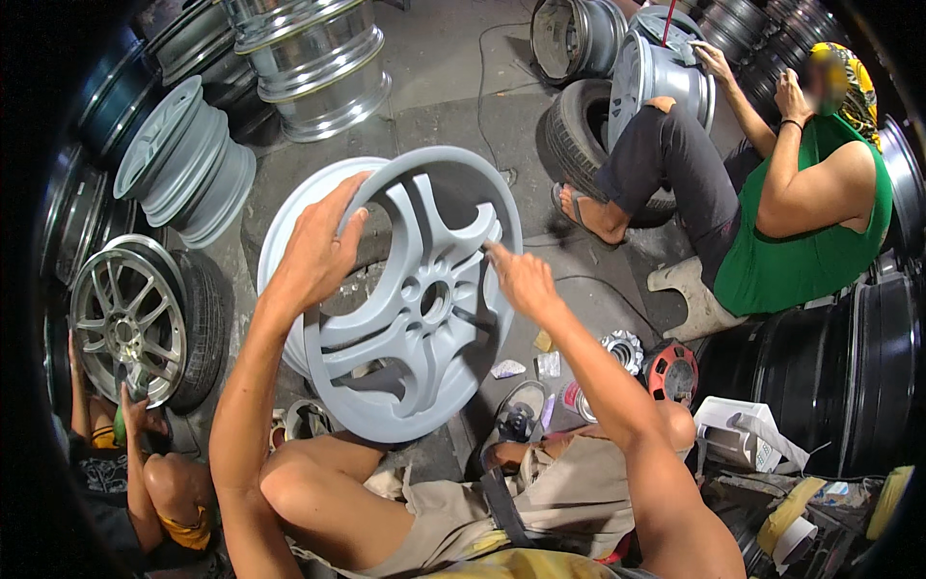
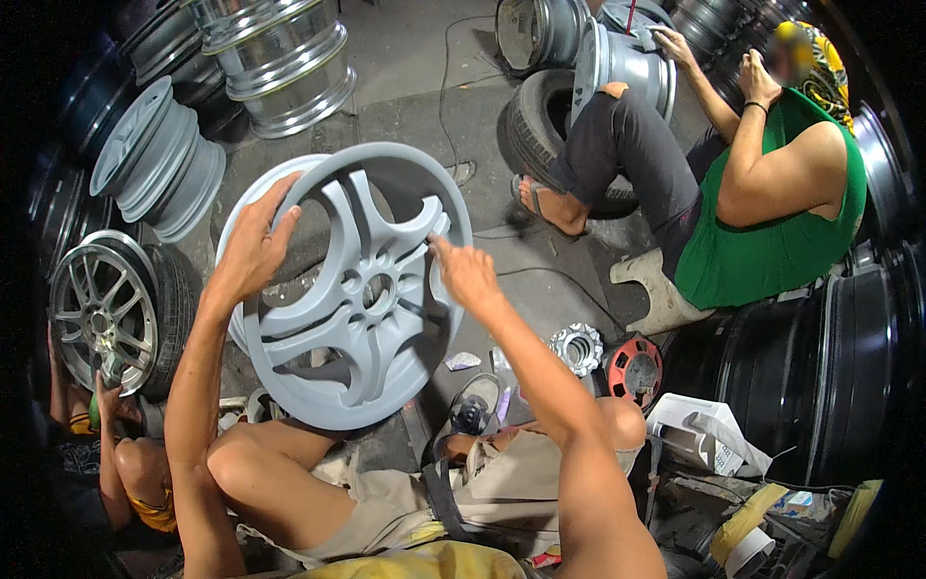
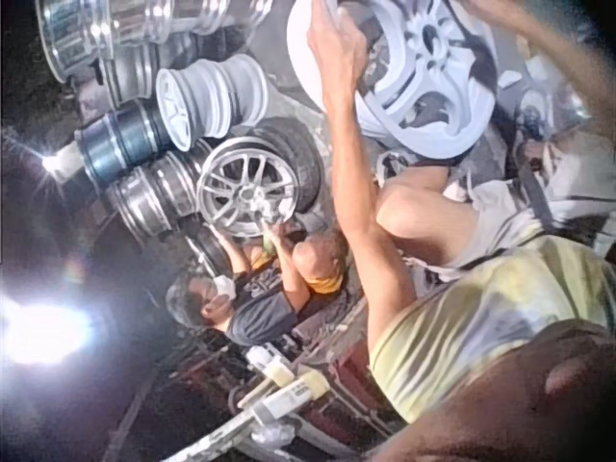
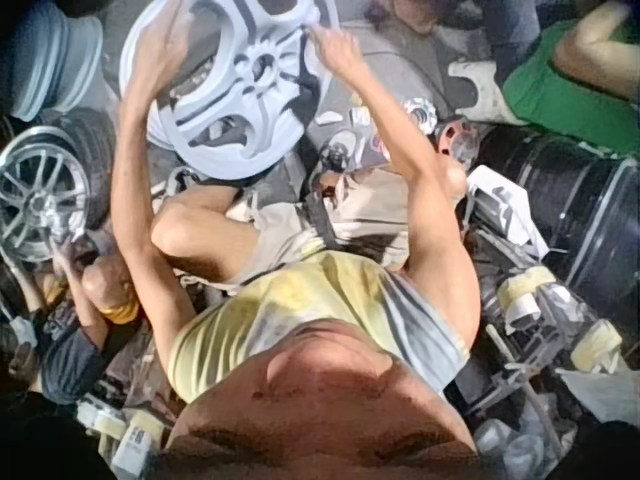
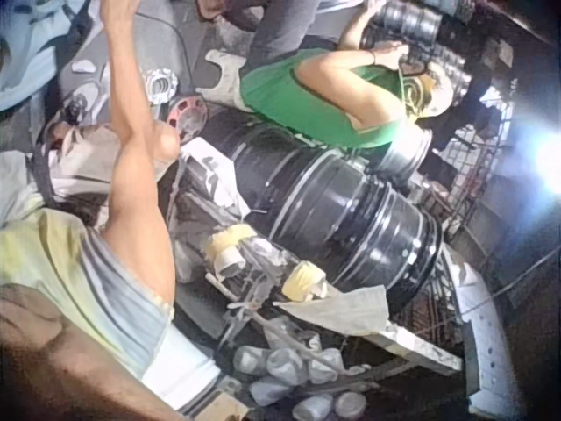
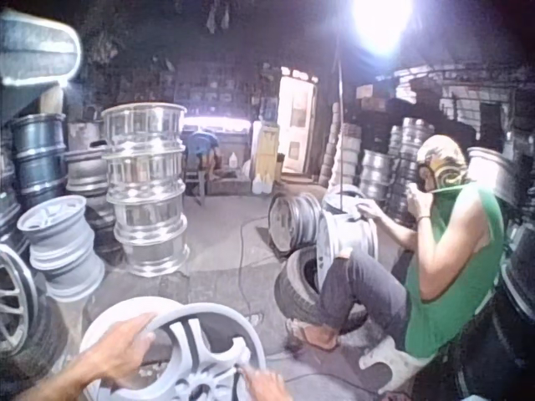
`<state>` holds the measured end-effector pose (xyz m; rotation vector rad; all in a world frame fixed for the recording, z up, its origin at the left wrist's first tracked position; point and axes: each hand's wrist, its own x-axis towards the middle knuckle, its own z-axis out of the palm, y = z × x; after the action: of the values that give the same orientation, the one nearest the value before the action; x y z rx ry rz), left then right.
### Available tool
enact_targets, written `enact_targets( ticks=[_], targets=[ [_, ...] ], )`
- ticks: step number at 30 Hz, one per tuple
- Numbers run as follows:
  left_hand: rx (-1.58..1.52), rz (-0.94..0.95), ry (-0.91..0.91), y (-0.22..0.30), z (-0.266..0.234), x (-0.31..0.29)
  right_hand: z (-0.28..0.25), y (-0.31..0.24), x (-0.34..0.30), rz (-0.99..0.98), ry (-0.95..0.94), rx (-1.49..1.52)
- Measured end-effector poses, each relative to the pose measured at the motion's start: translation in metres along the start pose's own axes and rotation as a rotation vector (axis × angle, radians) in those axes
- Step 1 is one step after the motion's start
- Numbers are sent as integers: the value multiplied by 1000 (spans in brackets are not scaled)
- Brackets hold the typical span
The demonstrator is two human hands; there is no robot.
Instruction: The person sits on the floor and uses a small tool to scrape or clean the surface of a silver wheel rim. They then apply masking tape to the rim's spokes and edges, carefully pressing it down. The person continues to scrape and clean the rim surface throughout the clip.
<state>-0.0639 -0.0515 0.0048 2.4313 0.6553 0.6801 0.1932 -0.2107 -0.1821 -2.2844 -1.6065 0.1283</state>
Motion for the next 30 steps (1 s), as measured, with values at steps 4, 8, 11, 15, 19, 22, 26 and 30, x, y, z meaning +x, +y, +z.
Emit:
enact_targets(
  ticks=[4,8,11,15,19,22,26,30],
  targets=[
    [-71,-81,-45,10,-4,8,4,25,28,55,69,7],
    [-11,-2,2,0,-4,3,12,12,9,-46,28,-5],
    [-47,-63,-28,0,-4,4,-4,24,26,13,16,-73],
    [-28,-34,0,-2,0,4,-2,15,7,-61,7,12],
    [-25,-47,20,-11,-5,-1,-37,-10,-22,-135,-383,261],
    [-23,-78,9,-7,-8,0,-40,26,-7,-235,-270,144],
    [-12,-83,0,-5,-6,1,-46,41,17,-365,-161,-20],
    [-27,-92,-18,-2,-3,5,-30,54,38,-392,-207,-36]
  ],
)
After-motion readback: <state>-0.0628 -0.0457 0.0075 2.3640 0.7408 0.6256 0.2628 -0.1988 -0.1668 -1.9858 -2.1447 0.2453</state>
